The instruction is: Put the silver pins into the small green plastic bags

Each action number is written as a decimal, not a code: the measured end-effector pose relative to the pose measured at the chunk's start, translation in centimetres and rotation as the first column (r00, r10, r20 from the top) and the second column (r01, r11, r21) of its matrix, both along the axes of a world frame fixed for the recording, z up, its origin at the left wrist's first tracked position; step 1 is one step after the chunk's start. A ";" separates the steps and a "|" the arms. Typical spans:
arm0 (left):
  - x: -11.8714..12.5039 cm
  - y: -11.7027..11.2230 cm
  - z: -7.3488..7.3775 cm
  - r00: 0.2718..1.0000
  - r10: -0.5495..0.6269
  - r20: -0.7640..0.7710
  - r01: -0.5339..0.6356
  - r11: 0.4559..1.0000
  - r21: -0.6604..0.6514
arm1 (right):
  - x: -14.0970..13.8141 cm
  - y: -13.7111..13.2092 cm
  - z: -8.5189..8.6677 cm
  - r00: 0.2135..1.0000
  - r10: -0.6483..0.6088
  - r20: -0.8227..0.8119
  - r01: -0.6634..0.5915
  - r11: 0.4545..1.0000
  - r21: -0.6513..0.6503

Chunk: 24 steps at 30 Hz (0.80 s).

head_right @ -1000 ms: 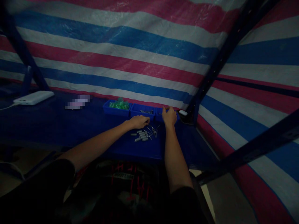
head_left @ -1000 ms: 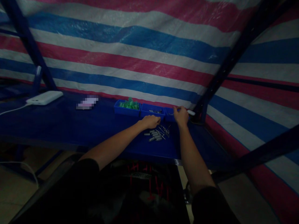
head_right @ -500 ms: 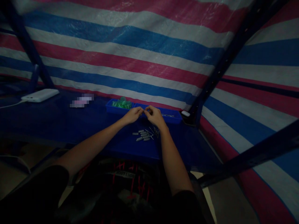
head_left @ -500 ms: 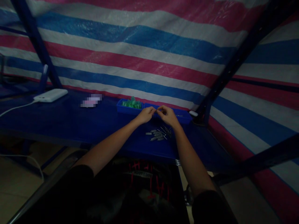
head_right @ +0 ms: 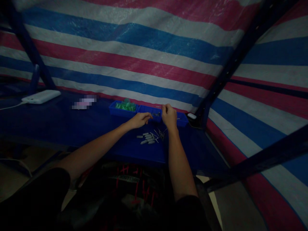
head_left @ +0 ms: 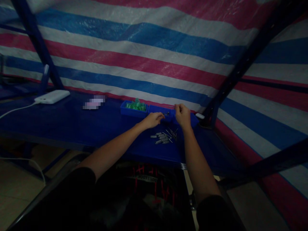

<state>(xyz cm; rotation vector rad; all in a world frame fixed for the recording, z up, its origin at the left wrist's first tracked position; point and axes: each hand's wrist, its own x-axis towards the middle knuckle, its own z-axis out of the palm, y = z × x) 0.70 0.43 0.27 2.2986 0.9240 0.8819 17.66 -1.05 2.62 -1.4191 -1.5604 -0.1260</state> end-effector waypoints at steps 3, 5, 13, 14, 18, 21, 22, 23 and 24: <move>1.2 0.2 -0.3 0.946 -0.117 -0.302 0.184 0.962 0.204 | 1.9 0.1 -0.2 0.925 -0.359 -0.124 0.362 0.932 0.003; 2.4 0.4 -0.4 0.900 -0.140 -0.413 0.255 0.937 0.239 | 2.6 0.3 -0.6 0.864 -0.480 -0.154 0.474 0.877 -0.071; 2.6 0.1 -1.1 0.880 -0.003 -0.475 0.067 0.991 0.117 | 0.5 0.6 -1.0 0.985 -0.146 -0.095 0.143 0.989 -0.038; 2.2 0.1 -1.0 0.899 0.019 -0.437 0.025 0.995 0.094 | -0.1 0.5 -0.9 0.995 -0.070 -0.077 0.067 0.997 -0.039; 0.6 0.4 0.3 0.980 0.131 -0.150 -0.134 0.991 -0.009 | -1.9 0.0 -0.9 0.981 0.194 -0.027 -0.196 0.976 -0.093; 0.2 0.8 1.1 0.971 0.204 0.124 -0.187 0.973 -0.135 | -2.6 -0.2 -1.1 0.948 0.317 -0.012 -0.315 0.939 -0.139; 0.2 0.9 1.2 0.953 0.228 0.200 -0.192 0.964 -0.187 | -2.7 -0.2 -1.2 0.941 0.338 -0.010 -0.336 0.931 -0.143; 0.3 0.9 1.2 0.932 0.252 0.261 -0.193 0.953 -0.232 | -2.7 -0.2 -1.2 0.937 0.349 -0.005 -0.346 0.927 -0.144; 0.3 1.0 1.2 0.914 0.270 0.304 -0.191 0.945 -0.265 | -2.8 -0.3 -1.1 0.935 0.354 0.002 -0.350 0.925 -0.146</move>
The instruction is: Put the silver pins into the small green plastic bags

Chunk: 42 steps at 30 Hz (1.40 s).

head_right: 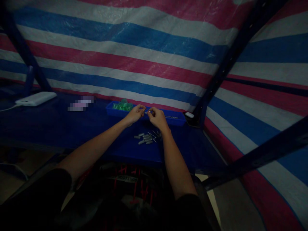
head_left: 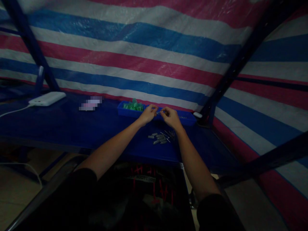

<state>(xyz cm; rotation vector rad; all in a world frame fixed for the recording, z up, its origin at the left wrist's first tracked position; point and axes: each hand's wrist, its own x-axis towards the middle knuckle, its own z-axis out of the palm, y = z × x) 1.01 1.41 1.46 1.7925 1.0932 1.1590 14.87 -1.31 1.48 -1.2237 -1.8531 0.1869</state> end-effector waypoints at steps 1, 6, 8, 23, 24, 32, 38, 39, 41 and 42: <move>0.1 0.0 -0.1 0.999 0.004 0.033 -0.003 1.000 -0.013 | 0.0 0.0 0.1 1.000 -0.001 0.011 0.001 1.000 -0.001; 0.2 -0.3 -1.0 0.986 -0.093 -0.139 0.095 0.995 0.009 | 1.0 0.0 0.9 0.976 -0.215 0.042 0.212 0.976 0.058; 0.3 -0.4 -1.5 0.906 -0.186 -0.380 0.239 0.966 0.099 | 2.4 0.1 0.9 0.895 -0.444 -0.049 0.447 0.886 0.124; 0.7 -1.1 -1.6 0.721 -0.112 -0.684 0.364 0.901 0.236 | 0.8 0.5 0.0 0.972 -0.237 0.005 0.237 0.972 -0.011; 0.5 -0.9 -1.4 0.755 -0.076 -0.651 0.309 0.917 0.251 | 0.4 0.4 -0.1 0.984 -0.178 0.009 0.178 0.984 -0.006; -0.3 0.2 -0.7 0.861 0.201 -0.467 -0.047 0.946 0.320 | -0.3 -0.3 0.0 0.997 -0.038 0.065 0.038 0.999 0.004; 0.0 -0.7 -0.4 0.921 0.119 -0.371 -0.009 0.959 0.285 | 0.6 0.0 0.5 0.980 -0.182 0.077 0.176 0.981 0.082; 0.2 -0.9 -0.6 0.915 0.063 -0.398 0.055 0.959 0.278 | 1.3 0.1 0.5 0.960 -0.275 0.044 0.270 0.958 0.100; 0.6 -1.4 -1.0 0.854 -0.073 -0.516 0.249 0.927 0.281 | 3.0 0.3 0.4 0.861 -0.506 -0.051 0.509 0.856 0.089; 0.8 -1.5 -1.2 0.797 -0.135 -0.588 0.357 0.891 0.281 | 3.9 0.3 0.4 0.784 -0.614 -0.086 0.619 0.784 0.046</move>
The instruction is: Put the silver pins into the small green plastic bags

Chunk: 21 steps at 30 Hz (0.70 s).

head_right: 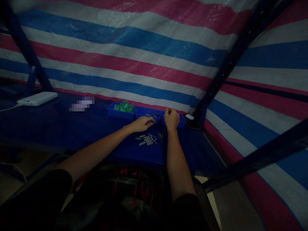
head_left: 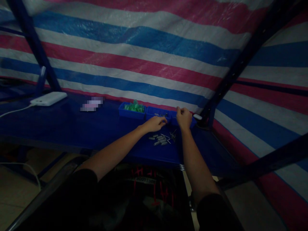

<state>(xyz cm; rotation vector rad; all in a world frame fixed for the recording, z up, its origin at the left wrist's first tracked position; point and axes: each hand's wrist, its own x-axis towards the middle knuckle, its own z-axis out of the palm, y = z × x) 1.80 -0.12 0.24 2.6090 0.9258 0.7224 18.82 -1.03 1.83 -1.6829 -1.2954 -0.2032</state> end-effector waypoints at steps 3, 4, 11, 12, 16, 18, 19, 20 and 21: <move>0.7 -0.1 -0.5 0.960 -0.199 -0.198 0.215 0.974 0.065 | 2.2 0.0 -0.3 0.972 -0.212 -0.099 0.202 0.974 -0.108; 0.9 0.0 -0.5 0.946 -0.227 -0.230 0.250 0.965 0.078 | 2.5 0.0 -0.4 0.965 -0.235 -0.114 0.221 0.967 -0.125; 1.2 0.3 -0.5 0.912 -0.239 -0.334 0.283 0.955 0.089 | 0.3 0.7 -0.5 0.998 -0.059 -0.039 0.055 0.994 -0.097; 1.0 0.2 -0.6 0.917 -0.214 -0.336 0.254 0.964 0.078 | -0.1 0.8 -0.5 1.000 -0.010 -0.024 0.008 0.997 -0.083; 0.1 0.4 -0.4 0.964 -0.067 -0.256 0.084 0.995 0.058 | -1.1 0.8 -0.5 0.952 0.307 0.009 -0.303 0.943 -0.134; -0.6 0.9 0.0 0.983 0.023 -0.181 -0.010 0.997 0.075 | -1.7 0.5 -0.4 0.868 0.497 0.015 -0.483 0.849 -0.215; -1.0 1.2 0.2 0.988 0.071 -0.138 -0.061 0.995 0.075 | -2.0 0.4 -0.3 0.824 0.567 0.018 -0.546 0.802 -0.243; -1.3 1.5 0.4 0.989 0.119 -0.090 -0.113 0.991 0.066 | -2.3 0.3 -0.2 0.790 0.613 0.021 -0.589 0.767 -0.255; -1.5 1.7 0.6 0.986 0.163 -0.042 -0.161 0.986 0.050 | -2.6 0.1 -0.2 0.768 0.640 0.027 -0.614 0.747 -0.253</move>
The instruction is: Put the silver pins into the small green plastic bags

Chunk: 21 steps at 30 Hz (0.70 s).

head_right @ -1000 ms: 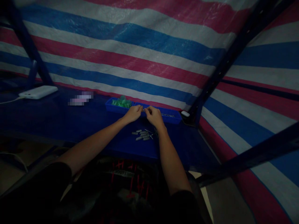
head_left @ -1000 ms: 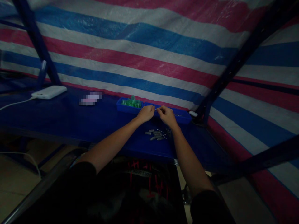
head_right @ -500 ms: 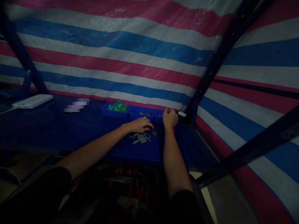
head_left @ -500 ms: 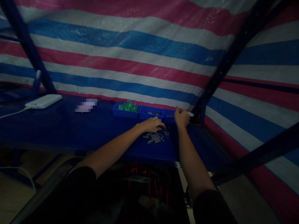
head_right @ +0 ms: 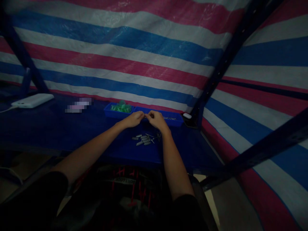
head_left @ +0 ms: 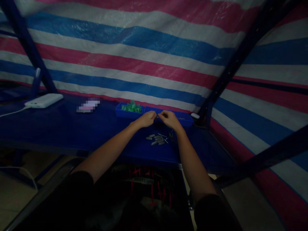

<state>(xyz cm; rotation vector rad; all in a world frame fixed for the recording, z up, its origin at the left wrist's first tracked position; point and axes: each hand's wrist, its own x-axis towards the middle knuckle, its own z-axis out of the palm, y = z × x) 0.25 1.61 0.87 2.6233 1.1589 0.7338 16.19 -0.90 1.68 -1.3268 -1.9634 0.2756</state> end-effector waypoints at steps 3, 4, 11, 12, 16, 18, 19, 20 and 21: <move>-0.3 0.3 0.4 0.985 0.107 0.133 -0.104 0.994 -0.027 | -0.6 -0.4 0.3 1.000 0.026 0.006 -0.026 0.999 0.024; -0.3 0.3 0.4 0.978 0.131 0.162 -0.127 0.991 -0.033 | -0.6 -0.5 0.3 1.000 0.019 0.023 -0.020 0.999 0.028; -0.2 -0.5 0.8 0.991 0.029 0.132 -0.013 0.993 -0.121 | 0.7 -0.4 0.9 0.955 -0.272 0.116 0.256 0.957 0.134; -0.3 -0.7 0.8 0.996 -0.046 0.072 0.058 0.984 -0.167 | 1.3 -0.3 0.8 0.923 -0.377 0.081 0.363 0.919 0.151; -0.7 -1.5 0.5 0.928 -0.341 -0.151 0.270 0.893 -0.360 | 4.4 -0.1 0.4 0.661 -0.749 -0.058 0.751 0.659 0.049; -0.5 -1.8 0.2 0.910 -0.376 -0.175 0.294 0.883 -0.366 | 5.4 -0.1 0.0 0.595 -0.803 -0.048 0.801 0.596 -0.051; -0.4 -1.9 0.1 0.907 -0.385 -0.172 0.308 0.884 -0.352 | 5.7 -0.1 -0.1 0.586 -0.809 -0.042 0.805 0.588 -0.079; -0.2 -2.0 -0.1 0.904 -0.394 -0.166 0.325 0.885 -0.334 | 5.7 -0.1 -0.2 0.590 -0.806 -0.041 0.802 0.591 -0.088; 0.0 -2.0 -0.2 0.900 -0.406 -0.160 0.343 0.885 -0.316 | 5.5 0.0 -0.2 0.601 -0.798 -0.045 0.794 0.603 -0.080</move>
